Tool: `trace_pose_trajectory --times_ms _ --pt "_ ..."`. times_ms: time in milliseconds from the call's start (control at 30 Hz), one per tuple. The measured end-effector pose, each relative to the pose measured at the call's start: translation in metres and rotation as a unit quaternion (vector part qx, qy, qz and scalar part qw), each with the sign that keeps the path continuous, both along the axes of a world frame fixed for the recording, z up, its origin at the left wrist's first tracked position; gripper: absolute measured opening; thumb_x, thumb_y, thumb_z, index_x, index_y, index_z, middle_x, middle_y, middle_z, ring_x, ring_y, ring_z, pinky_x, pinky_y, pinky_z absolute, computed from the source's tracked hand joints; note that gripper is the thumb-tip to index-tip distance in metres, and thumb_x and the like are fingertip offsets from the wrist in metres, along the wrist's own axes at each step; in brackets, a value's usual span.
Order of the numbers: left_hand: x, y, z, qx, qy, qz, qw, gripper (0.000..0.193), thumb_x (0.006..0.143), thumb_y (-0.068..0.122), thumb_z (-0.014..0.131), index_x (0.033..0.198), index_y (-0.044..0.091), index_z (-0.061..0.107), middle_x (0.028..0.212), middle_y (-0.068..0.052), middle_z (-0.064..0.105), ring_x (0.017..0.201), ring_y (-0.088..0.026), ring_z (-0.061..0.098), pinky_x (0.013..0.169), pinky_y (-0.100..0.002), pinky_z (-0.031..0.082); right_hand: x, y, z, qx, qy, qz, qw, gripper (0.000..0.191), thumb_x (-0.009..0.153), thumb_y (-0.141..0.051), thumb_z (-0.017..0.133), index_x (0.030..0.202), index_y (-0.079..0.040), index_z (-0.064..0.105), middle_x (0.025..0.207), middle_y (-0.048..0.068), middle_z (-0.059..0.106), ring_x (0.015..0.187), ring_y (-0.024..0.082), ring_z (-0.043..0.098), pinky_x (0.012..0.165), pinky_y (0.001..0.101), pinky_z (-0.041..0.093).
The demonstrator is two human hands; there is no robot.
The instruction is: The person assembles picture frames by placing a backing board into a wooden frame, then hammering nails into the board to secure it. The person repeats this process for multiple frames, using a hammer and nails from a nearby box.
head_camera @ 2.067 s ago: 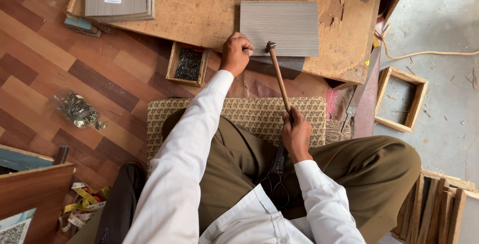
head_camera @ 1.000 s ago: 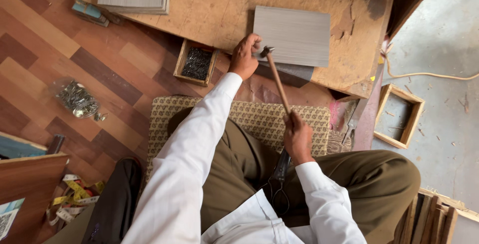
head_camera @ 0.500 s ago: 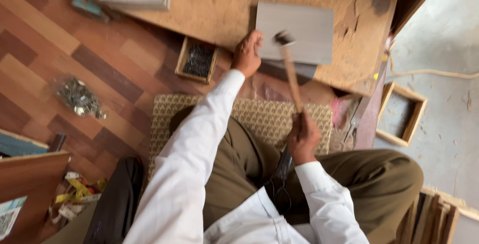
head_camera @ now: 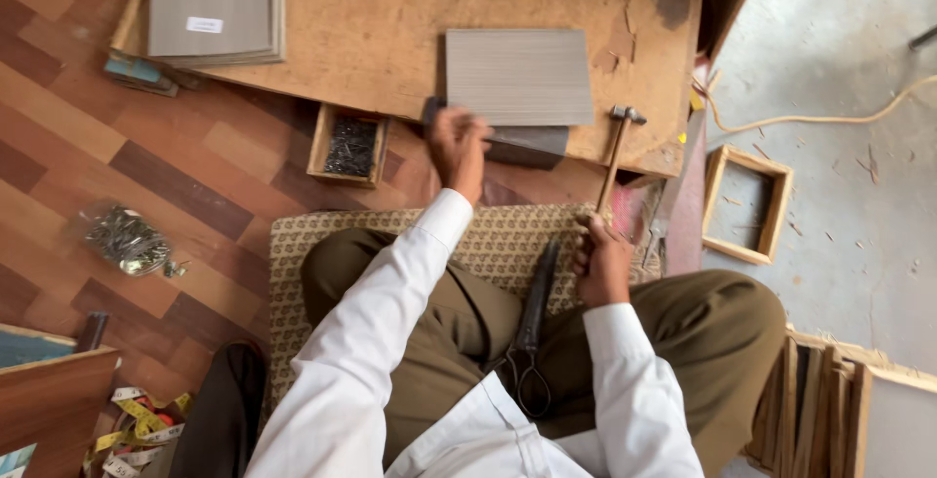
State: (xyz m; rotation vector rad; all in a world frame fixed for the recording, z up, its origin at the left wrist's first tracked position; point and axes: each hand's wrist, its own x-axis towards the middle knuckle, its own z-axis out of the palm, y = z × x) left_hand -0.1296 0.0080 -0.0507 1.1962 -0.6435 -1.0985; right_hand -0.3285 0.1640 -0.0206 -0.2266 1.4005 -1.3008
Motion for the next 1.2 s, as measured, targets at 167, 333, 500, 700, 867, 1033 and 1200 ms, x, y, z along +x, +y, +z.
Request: trace_pose_trajectory --times_ms 167,333,500,700,867,1033,1200 --pt "-0.073 -0.013 0.004 0.186 0.301 -0.068 0.933 0.018 0.089 0.009 0.073 0.103 -0.002 0.065 0.087 -0.010 0.068 0.074 -0.020 0.068 0.064 -0.032 0.061 0.009 -0.010 -0.017 -0.008 0.007 0.003 1.000 0.025 0.104 -0.028 0.055 0.101 -0.005 0.064 0.066 0.001 0.053 0.046 0.012 0.040 0.040 0.0282 0.030" --pt "-0.102 -0.033 0.030 0.239 0.230 0.076 0.940 0.015 0.088 0.007 0.074 0.092 -0.005 0.065 0.080 -0.012 0.069 0.059 -0.018 0.066 0.048 -0.027 0.052 0.011 -0.012 -0.025 -0.036 -0.004 0.003 0.999 0.022 0.105 -0.027 0.056 0.102 -0.007 0.065 0.067 0.001 0.053 0.047 0.011 0.042 0.041 0.0273 0.033" --pt "-0.060 -0.030 0.039 0.118 0.038 0.087 0.988 0.016 0.076 -0.006 0.061 0.084 0.005 0.053 0.073 -0.011 0.065 0.056 -0.015 0.067 0.047 -0.024 0.058 0.014 -0.012 -0.029 -0.036 0.014 0.003 0.999 0.023 0.104 -0.027 0.056 0.102 -0.006 0.065 0.067 0.001 0.055 0.048 0.011 0.043 0.041 0.0264 0.034" --pt "0.050 -0.058 0.031 0.050 -0.244 -0.008 0.969 0.021 0.081 0.000 0.062 0.102 0.003 0.064 0.096 -0.012 0.070 0.080 -0.020 0.068 0.070 -0.034 0.058 0.020 -0.015 -0.030 -0.044 0.026 -0.015 0.999 0.021 0.103 -0.025 0.058 0.102 -0.005 0.065 0.067 0.002 0.055 0.048 0.011 0.046 0.040 0.0272 0.035" --pt "0.050 -0.053 0.027 -0.049 -0.498 -0.056 0.864 0.046 0.072 0.011 0.085 0.115 0.005 0.069 0.129 -0.020 0.060 0.115 -0.036 0.057 0.099 -0.044 0.047 0.021 -0.015 -0.027 -0.053 0.053 -0.003 0.997 0.024 0.104 -0.024 0.059 0.101 -0.002 0.067 0.069 0.002 0.055 0.049 0.010 0.046 0.041 0.0269 0.035" --pt "0.035 -0.036 0.022 -0.103 -0.560 -0.136 0.811 0.039 0.070 0.013 0.090 0.107 0.008 0.078 0.143 -0.016 0.057 0.127 -0.040 0.053 0.109 -0.045 0.042 0.022 -0.014 -0.027 -0.046 0.063 -0.002 0.997 0.023 0.104 -0.024 0.058 0.101 -0.003 0.067 0.068 0.002 0.056 0.049 0.010 0.047 0.041 0.0262 0.036" --pt "0.048 -0.059 0.031 -0.131 -0.540 -0.206 0.805 0.038 0.073 0.003 0.085 0.111 0.009 0.079 0.147 -0.015 0.053 0.135 -0.038 0.050 0.113 -0.042 0.041 0.021 -0.015 -0.026 -0.063 0.076 0.010 0.995 0.024 0.105 -0.024 0.057 0.100 -0.002 0.066 0.068 0.002 0.056 0.049 0.010 0.047 0.041 0.0263 0.035"
